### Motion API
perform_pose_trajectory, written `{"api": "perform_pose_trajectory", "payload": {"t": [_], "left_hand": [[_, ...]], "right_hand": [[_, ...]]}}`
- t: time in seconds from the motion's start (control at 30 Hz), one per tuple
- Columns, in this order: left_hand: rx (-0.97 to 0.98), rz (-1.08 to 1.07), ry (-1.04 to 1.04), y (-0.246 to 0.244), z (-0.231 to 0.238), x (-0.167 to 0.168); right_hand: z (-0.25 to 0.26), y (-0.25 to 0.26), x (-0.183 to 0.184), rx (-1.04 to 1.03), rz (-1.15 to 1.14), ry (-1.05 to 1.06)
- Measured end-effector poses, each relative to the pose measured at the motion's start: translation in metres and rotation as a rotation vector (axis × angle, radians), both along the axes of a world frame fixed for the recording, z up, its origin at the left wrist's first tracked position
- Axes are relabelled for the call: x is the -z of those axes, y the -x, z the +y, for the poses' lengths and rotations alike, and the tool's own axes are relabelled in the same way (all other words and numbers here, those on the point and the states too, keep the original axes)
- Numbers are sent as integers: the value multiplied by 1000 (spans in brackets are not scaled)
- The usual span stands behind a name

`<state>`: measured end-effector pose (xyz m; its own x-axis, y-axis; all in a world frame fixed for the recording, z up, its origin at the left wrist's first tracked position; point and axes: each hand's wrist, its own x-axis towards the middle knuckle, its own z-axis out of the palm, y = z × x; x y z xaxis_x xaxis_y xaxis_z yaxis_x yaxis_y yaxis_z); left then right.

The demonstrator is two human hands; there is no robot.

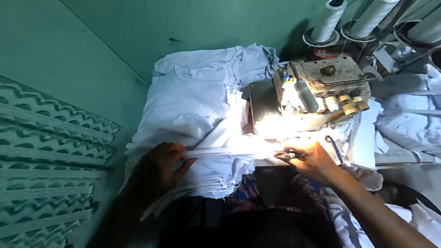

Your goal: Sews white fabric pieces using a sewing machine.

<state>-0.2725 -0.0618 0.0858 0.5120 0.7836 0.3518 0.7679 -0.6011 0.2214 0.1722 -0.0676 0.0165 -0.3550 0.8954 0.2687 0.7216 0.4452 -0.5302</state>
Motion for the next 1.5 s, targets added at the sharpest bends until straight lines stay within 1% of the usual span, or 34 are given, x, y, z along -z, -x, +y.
{"api": "perform_pose_trajectory", "payload": {"t": [0.17, 0.3, 0.47, 0.53, 0.67, 0.7, 0.77, 0.83, 0.87, 0.93, 0.97, 1.0, 1.03, 1.07, 1.1, 1.23, 1.3, 1.4, 1.5], "left_hand": [[97, -168, -11, -8, -10, 8], [78, -238, -8, -11, -17, 20], [76, -281, -18, -16, -23, 26], [63, -274, -22, -17, -24, 26], [-32, -79, -17, -27, -24, 17], [-31, -74, -7, -30, -20, 14], [1, -201, 57, -36, -6, 9], [37, -463, 198, -49, 12, 1], [14, -611, 251, -62, 22, -2], [-121, -937, 327, -103, 43, -10], [-165, -1066, 359, -126, 55, -17], [-166, -1133, 361, -146, 67, -24], [-121, -1139, 334, -162, 78, -29], [-67, -1090, 286, -176, 89, -34], [-29, -990, 219, -189, 97, -40], [30, -393, -120, -228, 119, -61], [27, -190, -241, -240, 134, -63], [33, -36, -286, -248, 142, -66], [52, 35, -315, -250, 145, -67]], "right_hand": [[-9, 4, 20, 144, 64, 43], [-15, 8, 32, 221, 86, -1], [-22, 15, 36, 313, 71, -37], [-23, 17, 36, 351, 68, -49], [-24, 17, 37, 346, 60, -83], [-24, 18, 36, 356, 56, -86], [-26, 19, 36, 396, 94, -72], [-27, 20, 38, 434, 183, -35], [-28, 22, 38, 447, 232, -11], [-32, 28, 38, 459, 316, 43], [-35, 31, 36, 462, 349, 72], [-37, 34, 35, 467, 378, 99], [-40, 36, 33, 473, 402, 123], [-42, 37, 31, 479, 425, 132], [-43, 38, 29, 483, 447, 134], [-45, 40, 22, 490, 507, 121], [-44, 41, 20, 487, 529, 114], [-44, 40, 19, 487, 548, 114], [-44, 38, 20, 489, 541, 122]]}}
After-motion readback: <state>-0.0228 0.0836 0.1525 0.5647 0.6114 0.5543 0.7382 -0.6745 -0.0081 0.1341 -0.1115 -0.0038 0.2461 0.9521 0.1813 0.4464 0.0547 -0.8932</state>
